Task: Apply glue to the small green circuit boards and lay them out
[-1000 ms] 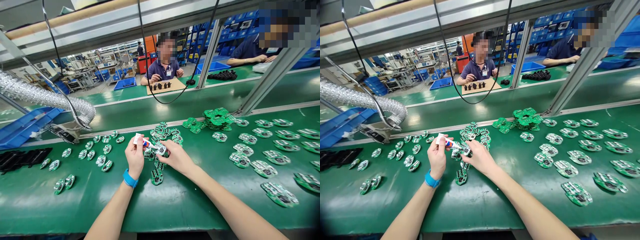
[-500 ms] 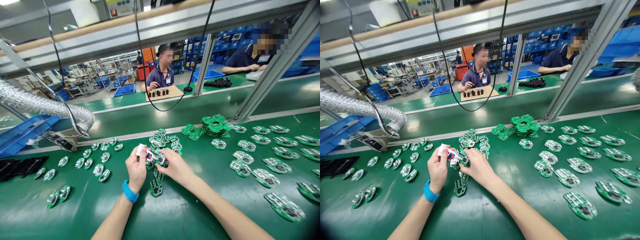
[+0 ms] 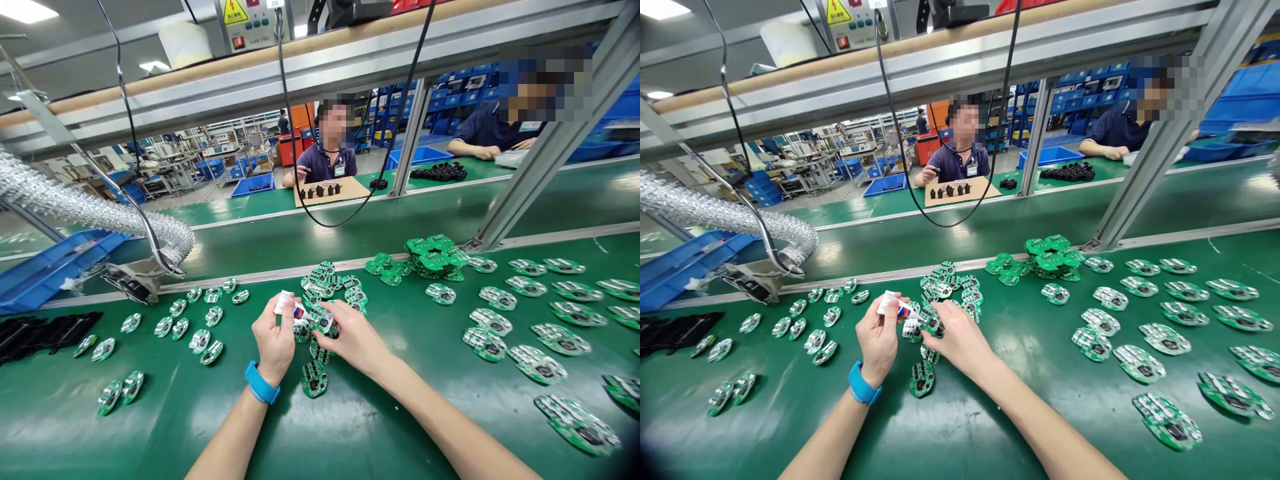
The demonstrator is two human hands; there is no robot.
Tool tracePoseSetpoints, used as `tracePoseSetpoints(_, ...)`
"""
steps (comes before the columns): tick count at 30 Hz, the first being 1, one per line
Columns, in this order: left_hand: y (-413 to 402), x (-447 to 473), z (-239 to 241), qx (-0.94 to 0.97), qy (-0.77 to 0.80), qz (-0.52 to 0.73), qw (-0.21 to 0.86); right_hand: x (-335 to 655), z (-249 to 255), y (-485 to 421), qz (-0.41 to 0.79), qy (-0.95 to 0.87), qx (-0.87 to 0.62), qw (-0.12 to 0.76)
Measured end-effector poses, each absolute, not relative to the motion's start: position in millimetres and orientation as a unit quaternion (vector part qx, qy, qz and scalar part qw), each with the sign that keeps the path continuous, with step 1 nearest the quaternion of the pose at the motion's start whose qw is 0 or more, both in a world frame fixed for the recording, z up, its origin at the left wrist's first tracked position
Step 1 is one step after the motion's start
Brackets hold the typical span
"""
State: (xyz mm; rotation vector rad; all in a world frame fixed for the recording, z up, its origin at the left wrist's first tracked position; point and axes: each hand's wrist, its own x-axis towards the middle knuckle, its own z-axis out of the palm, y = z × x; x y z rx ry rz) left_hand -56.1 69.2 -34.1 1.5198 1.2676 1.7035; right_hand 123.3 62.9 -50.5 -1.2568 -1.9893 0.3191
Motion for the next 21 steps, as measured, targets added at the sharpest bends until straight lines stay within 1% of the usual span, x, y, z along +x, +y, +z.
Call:
tracePoseSetpoints(13,65,-57,-31,0.579,0.468,0.636,0.203,124,-51,62,0.126,-0.772,-0.488,0.387)
tracePoseSetpoints(21,56,-48,-34,0.577,0.453,0.632,0.251,120,-51,60,0.137,-0.775,-0.489,0.376)
